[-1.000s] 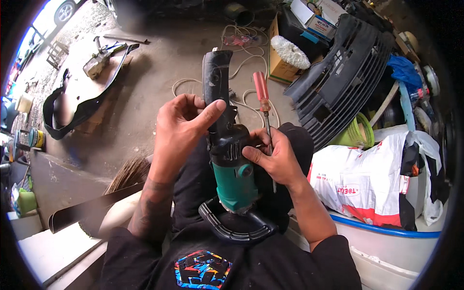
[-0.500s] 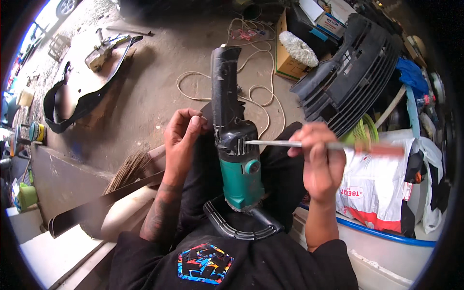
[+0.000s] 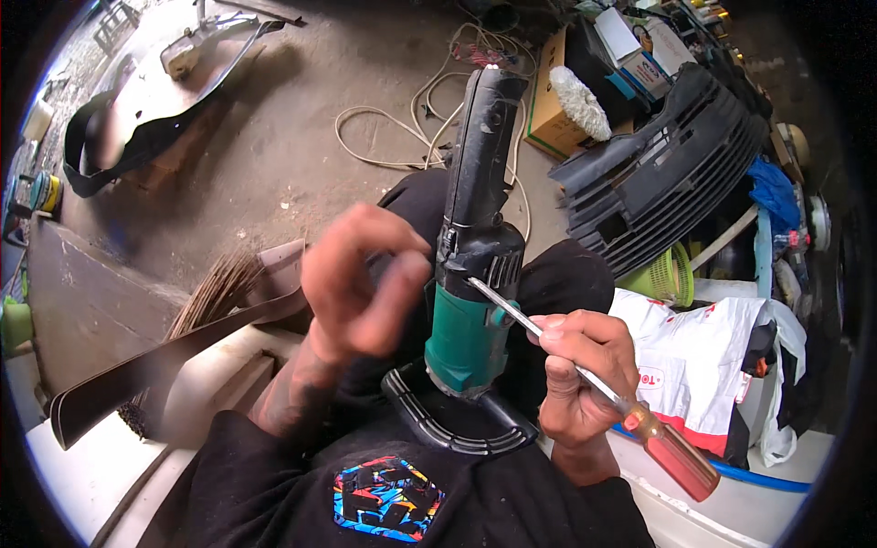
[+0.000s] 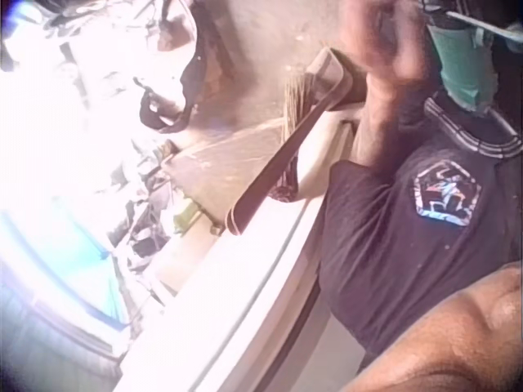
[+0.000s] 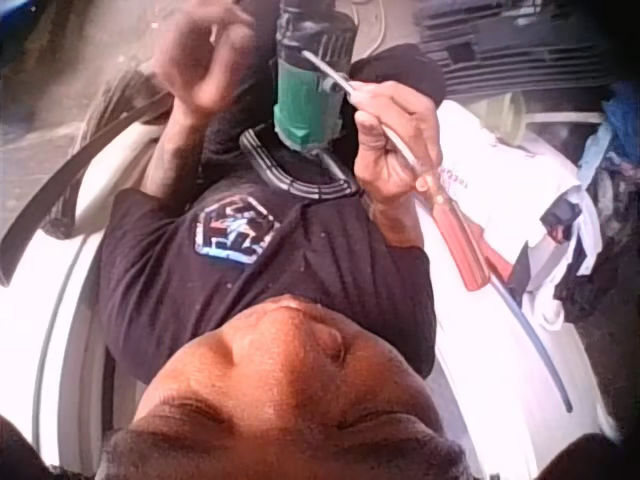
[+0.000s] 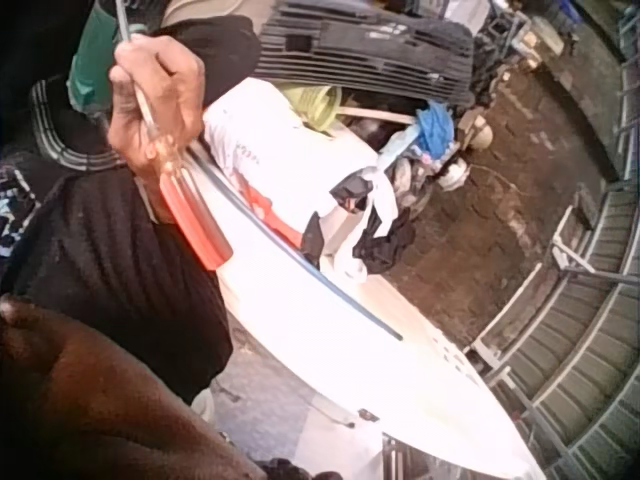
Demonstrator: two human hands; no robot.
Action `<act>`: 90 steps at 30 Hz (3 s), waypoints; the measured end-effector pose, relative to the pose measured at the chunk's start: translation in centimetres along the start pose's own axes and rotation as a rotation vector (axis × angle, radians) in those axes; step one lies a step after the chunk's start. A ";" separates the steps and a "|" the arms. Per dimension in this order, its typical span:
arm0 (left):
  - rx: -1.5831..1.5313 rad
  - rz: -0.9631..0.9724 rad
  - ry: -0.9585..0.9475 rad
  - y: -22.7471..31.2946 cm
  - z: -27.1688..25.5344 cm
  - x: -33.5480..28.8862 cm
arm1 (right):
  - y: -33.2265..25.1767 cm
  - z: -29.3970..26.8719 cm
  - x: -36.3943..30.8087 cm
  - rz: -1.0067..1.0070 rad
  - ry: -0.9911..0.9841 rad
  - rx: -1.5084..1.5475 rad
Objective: The person disassembles the handle of a reciprocating saw using a screwdriver. The person uses a screwdriver to unscrew several screws from the green casing of the tool, eventually prying the two halves of the handle apart to reveal the internal wiring.
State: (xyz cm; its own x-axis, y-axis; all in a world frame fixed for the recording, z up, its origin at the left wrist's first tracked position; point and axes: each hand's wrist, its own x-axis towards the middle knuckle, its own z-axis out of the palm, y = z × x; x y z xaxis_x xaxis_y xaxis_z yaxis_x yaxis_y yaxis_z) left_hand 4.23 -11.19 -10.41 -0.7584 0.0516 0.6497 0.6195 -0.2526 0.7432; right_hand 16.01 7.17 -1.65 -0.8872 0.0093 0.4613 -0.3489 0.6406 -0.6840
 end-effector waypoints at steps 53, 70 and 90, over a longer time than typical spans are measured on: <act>-0.035 0.022 -1.123 -1.0 1.8 11.1 | 1.0 1.4 -1.0 0.018 0.261 0.173; -0.182 0.010 -1.422 -0.6 4.0 10.4 | 0.3 0.0 0.5 -0.080 -0.010 0.159; -0.212 -0.139 -1.483 -0.8 4.1 10.8 | 0.0 0.3 -1.9 0.022 0.104 -0.001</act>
State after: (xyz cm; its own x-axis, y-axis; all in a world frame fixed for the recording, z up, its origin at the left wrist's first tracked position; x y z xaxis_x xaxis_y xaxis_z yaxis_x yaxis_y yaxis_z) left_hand -3.67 -6.42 -3.33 0.1606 0.9570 0.2417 0.4233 -0.2880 0.8590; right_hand 17.64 6.90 -2.71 -0.8583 0.1029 0.5027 -0.3299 0.6398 -0.6941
